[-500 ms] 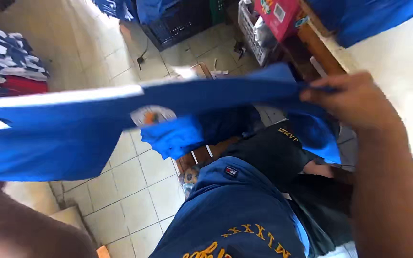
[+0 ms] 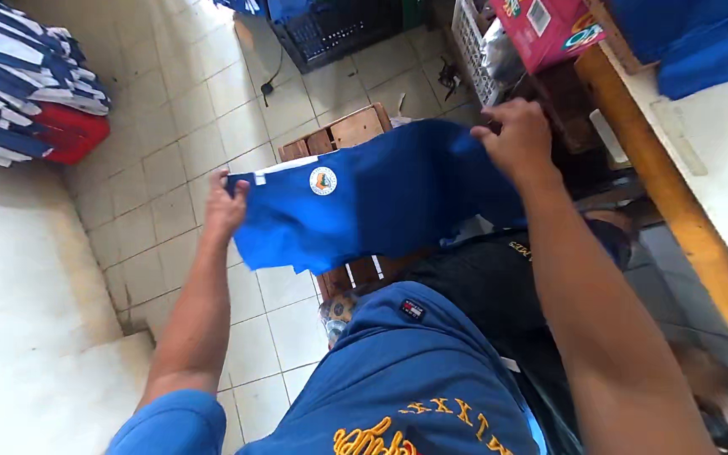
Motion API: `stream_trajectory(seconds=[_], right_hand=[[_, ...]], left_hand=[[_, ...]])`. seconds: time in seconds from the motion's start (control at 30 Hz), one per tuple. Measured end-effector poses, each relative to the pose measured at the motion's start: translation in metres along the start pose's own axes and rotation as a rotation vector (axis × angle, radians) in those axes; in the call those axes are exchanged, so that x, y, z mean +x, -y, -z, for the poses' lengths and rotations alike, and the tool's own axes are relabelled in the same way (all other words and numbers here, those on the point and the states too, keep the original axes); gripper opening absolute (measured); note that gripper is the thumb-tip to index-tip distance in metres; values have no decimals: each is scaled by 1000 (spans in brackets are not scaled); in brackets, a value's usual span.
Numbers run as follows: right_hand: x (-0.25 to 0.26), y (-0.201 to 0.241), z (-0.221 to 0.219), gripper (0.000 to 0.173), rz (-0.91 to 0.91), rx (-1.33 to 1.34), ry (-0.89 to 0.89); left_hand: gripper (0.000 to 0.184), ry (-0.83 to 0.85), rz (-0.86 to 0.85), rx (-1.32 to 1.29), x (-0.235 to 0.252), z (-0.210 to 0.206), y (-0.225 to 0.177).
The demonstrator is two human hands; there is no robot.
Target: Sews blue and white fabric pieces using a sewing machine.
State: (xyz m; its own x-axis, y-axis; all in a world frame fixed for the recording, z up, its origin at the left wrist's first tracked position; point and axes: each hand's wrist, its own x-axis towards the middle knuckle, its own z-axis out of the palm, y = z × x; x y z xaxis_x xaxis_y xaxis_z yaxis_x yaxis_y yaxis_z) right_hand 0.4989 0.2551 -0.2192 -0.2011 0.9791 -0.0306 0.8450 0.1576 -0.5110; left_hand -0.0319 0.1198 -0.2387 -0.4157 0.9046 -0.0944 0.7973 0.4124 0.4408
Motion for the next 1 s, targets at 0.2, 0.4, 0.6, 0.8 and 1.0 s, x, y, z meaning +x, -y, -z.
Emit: stream_trajectory(seconds=[0.2, 0.4, 0.6, 0.8, 1.0], right_hand=[[-152, -41, -3, 53, -303, -235, 58], [-109, -65, -19, 24, -394, -241, 9], [-84, -42, -12, 37, -180, -145, -60], [-215, -20, 43, 34, -141, 140, -145], [-328, -54, 110, 25, -250, 190, -792]], left_hand=[[71, -15, -283, 89, -20, -87, -36], [73, -88, -310, 137, -21, -135, -23], [62, -190, -610, -128, -18, -78, -152], [38, -205, -1178, -293, -20, -17, -414], [40, 27, -1332, -220, -23, 40, -649]])
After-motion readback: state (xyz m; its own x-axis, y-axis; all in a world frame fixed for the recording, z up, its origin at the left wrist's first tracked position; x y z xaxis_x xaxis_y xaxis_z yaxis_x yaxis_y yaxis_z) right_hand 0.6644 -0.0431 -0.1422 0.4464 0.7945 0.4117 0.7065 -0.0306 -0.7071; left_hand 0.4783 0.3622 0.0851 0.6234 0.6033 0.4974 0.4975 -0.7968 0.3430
